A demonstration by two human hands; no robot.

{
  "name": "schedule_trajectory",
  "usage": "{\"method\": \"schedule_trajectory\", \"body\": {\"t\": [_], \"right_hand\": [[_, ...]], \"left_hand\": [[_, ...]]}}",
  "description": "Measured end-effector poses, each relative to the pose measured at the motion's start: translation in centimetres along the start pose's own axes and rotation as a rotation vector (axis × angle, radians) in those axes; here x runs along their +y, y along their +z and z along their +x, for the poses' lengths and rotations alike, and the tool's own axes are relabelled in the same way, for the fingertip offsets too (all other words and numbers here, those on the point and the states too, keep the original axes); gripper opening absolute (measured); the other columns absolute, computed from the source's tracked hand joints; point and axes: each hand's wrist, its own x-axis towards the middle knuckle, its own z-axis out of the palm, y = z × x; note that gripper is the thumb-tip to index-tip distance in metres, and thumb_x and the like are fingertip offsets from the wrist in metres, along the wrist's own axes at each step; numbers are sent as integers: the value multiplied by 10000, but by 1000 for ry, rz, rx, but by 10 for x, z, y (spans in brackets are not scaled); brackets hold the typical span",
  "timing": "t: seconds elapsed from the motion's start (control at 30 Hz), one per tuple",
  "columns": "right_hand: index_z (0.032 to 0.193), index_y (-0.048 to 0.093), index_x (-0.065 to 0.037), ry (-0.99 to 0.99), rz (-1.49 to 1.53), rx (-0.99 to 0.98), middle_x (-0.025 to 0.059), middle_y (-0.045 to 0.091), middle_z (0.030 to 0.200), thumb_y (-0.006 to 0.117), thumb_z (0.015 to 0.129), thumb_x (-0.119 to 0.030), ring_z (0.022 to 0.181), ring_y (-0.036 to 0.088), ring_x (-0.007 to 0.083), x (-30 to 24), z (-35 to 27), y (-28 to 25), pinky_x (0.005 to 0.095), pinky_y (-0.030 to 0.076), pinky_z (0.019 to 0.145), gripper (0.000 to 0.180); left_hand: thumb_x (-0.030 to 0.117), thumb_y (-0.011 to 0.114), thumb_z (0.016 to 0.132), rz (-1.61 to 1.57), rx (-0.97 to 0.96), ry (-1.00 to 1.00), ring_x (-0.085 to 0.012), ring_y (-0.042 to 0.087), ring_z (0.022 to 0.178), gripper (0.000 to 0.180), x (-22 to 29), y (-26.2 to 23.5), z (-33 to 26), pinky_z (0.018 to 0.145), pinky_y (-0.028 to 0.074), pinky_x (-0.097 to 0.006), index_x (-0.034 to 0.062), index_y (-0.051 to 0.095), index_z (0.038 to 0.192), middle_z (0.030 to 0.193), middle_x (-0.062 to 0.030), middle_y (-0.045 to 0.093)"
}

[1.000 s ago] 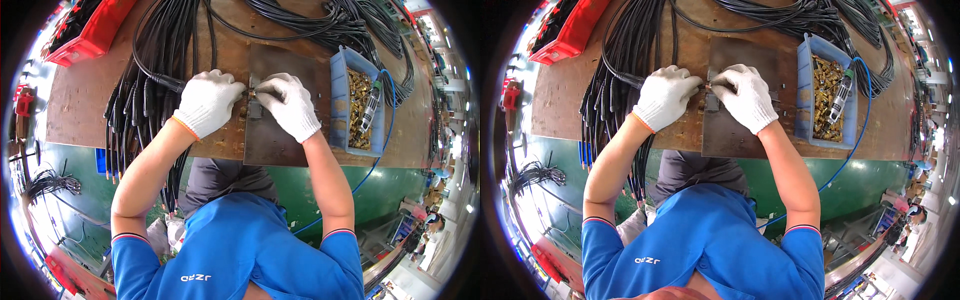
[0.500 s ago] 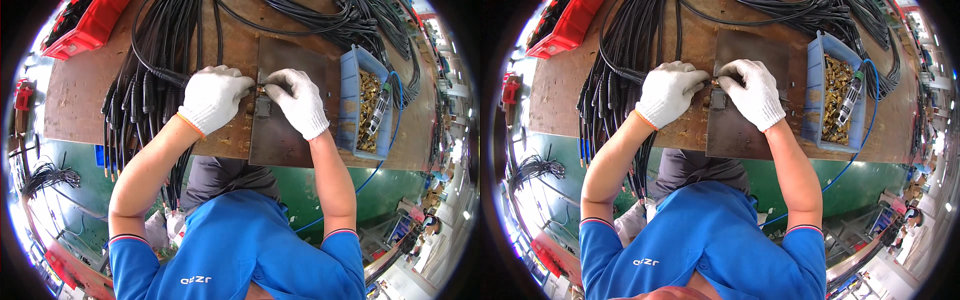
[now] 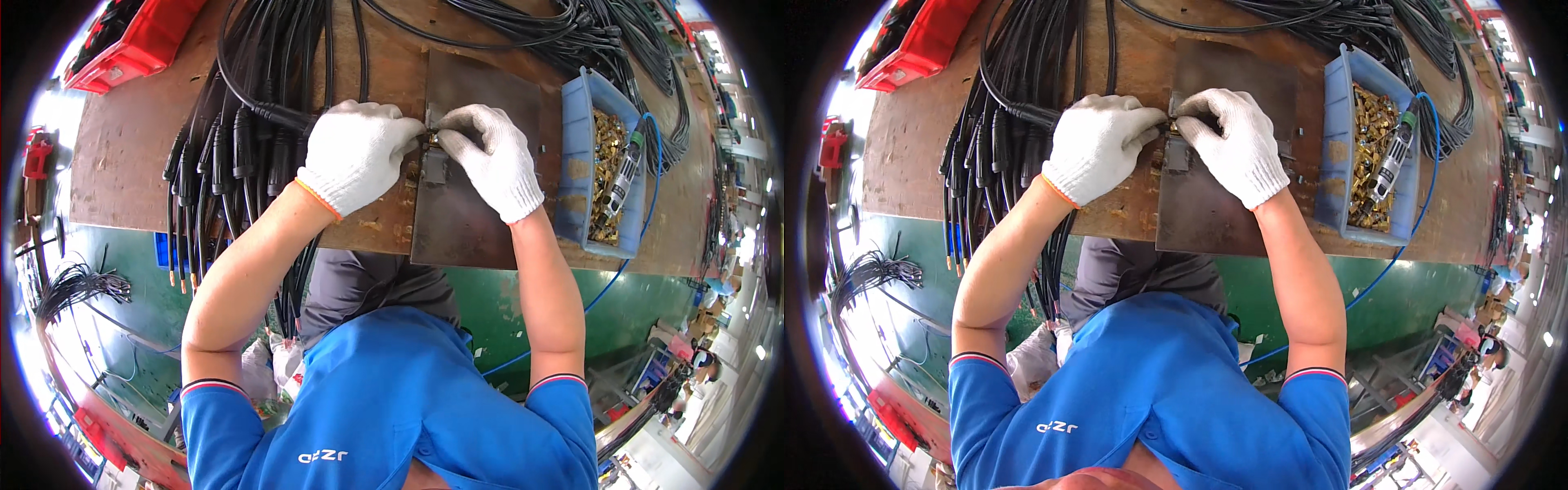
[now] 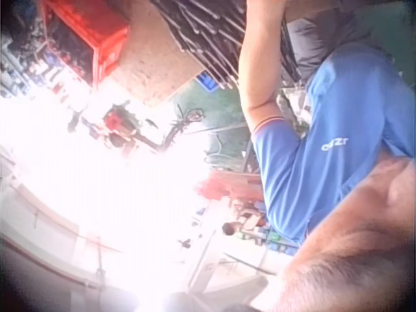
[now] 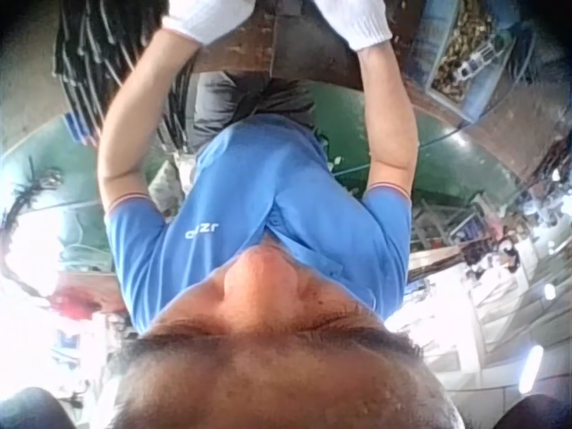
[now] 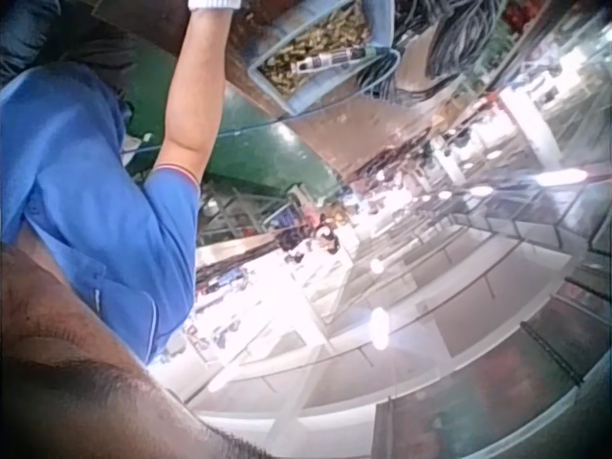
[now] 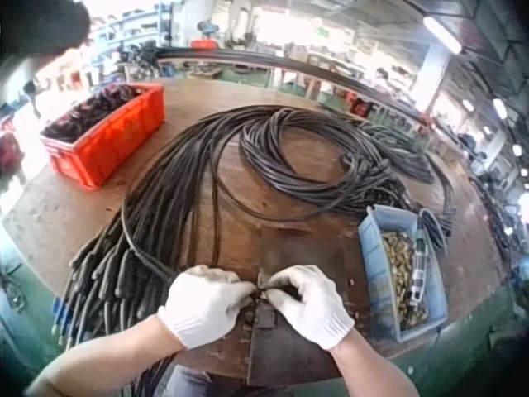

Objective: The person repeatedly picks up black cables and brass connectors, inserts the connector onto the stripped end of the cable, and uses a pneumatic crimping tool to secure the connection. The finished cables are placed on the table after each operation.

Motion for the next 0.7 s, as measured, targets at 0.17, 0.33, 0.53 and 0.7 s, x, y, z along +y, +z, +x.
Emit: {"method": "schedule_trajectory", "body": {"t": [0.17, 0.33, 0.53, 0.7], "right_hand": [[1048, 794, -114, 11, -18, -20, 70, 798, 1042, 799, 897, -187, 1035, 719, 300, -2, 0, -2, 418, 574, 937, 168], [1115, 797, -84, 20, -31, 107, 133, 787, 1093, 775, 949, -234, 1084, 729, 326, -9, -19, -49, 405, 561, 988, 224], [1434, 651, -100, 436, -852, 441, 230, 667, 1386, 755, 957, -488, 1266, 648, 406, 71, -58, -164, 484, 506, 1086, 624], [1547, 496, -157, 551, -903, 398, 285, 671, 1357, 718, 958, -478, 1213, 668, 491, 102, -54, -173, 545, 531, 1029, 707]], "left_hand": [[212, 734, 930, -9, 9, 10, -323, 718, 846, 165, 2, -2, 1, 789, 558, -440, 139, 794, 1064, 877, -79, 736], [208, 740, 922, 14, 10, 14, -316, 716, 839, 150, 1, -3, 0, 781, 556, -439, 150, 793, 1050, 864, -80, 730], [197, 748, 913, 26, 32, 27, -315, 715, 824, 140, 3, 1, -1, 778, 554, -440, 159, 794, 1040, 859, -79, 728], [196, 745, 921, 9, 33, 2, -327, 721, 825, 150, 1, 0, -1, 793, 560, -442, 156, 805, 1053, 884, -81, 741]]}}
